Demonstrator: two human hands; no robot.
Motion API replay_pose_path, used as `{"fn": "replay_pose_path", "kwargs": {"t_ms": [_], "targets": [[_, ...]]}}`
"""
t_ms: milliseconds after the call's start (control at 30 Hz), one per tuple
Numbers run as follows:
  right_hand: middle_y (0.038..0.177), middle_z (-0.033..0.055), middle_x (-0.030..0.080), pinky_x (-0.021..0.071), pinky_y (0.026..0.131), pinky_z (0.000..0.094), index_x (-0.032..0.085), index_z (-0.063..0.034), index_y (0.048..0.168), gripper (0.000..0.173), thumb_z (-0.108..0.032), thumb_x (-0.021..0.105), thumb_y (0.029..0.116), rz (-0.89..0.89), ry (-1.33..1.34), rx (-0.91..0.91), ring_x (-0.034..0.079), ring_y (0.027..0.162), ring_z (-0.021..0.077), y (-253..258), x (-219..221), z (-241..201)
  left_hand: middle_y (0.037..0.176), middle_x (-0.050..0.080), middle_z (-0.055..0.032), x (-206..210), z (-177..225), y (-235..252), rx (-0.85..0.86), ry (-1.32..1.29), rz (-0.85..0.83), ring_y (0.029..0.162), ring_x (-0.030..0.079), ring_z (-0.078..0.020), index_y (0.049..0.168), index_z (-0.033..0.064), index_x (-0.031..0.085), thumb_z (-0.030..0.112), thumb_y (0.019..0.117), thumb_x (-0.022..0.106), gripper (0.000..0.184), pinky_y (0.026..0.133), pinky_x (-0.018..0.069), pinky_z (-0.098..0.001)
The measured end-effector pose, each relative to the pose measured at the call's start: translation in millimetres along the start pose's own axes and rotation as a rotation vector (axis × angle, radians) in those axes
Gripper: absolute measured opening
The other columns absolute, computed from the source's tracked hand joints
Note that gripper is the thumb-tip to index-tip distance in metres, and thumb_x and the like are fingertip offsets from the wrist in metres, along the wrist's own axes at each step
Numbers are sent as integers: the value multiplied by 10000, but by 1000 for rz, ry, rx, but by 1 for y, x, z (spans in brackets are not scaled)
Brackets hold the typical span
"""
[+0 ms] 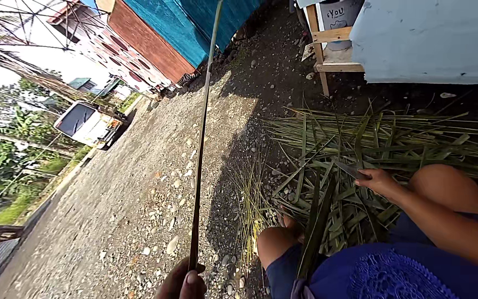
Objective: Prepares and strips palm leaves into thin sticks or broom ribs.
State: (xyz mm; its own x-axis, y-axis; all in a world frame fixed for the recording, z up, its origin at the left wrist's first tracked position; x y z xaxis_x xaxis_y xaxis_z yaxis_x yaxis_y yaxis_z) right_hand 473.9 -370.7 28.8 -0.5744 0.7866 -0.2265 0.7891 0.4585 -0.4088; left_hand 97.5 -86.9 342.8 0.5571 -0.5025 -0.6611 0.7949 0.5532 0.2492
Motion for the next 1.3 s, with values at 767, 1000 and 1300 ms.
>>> {"fn": "replay_pose_path", "kwargs": {"t_ms": [767, 1000, 1300], "targets": [[818, -27, 638, 436, 488, 176, 462, -159, 1356, 603, -90, 757, 836, -703, 635, -331, 526, 545, 34, -124, 77, -112, 744, 719, -25, 255, 7, 48, -38, -409, -110, 629, 677, -63, 959, 6, 677, 2, 870, 735, 106, 622, 587, -235], [725, -34, 599, 422, 475, 169, 583, -144, 924, 227, -77, 780, 835, -653, 633, -409, 511, 526, 27, -114, 69, -97, 690, 678, -66, 263, 10, 47, -85, -539, -255, 537, 658, -130, 917, -20, 640, 25, 982, 630, 79, 525, 594, -297], [1159, 9, 745, 578, 804, 200, 650, -62, 1367, 591, 48, 787, 803, -522, 576, -552, 698, 947, 41, -112, 56, -98, 764, 732, -81, 271, 2, 45, -445, -973, -685, 498, 615, -54, 922, 60, 675, 45, 1008, 573, 134, 464, 503, -175]]}}
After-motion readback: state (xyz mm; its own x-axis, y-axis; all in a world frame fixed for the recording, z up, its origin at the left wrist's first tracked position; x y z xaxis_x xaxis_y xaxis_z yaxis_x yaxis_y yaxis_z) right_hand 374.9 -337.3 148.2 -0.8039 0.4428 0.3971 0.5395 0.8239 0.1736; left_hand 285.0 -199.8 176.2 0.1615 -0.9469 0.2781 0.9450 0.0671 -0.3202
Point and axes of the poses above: each hand's wrist, its own y-axis towards the middle knuckle, its own x-axis out of the palm, z = x × y, the point moved 6 cm from there along y, towards the middle knuckle
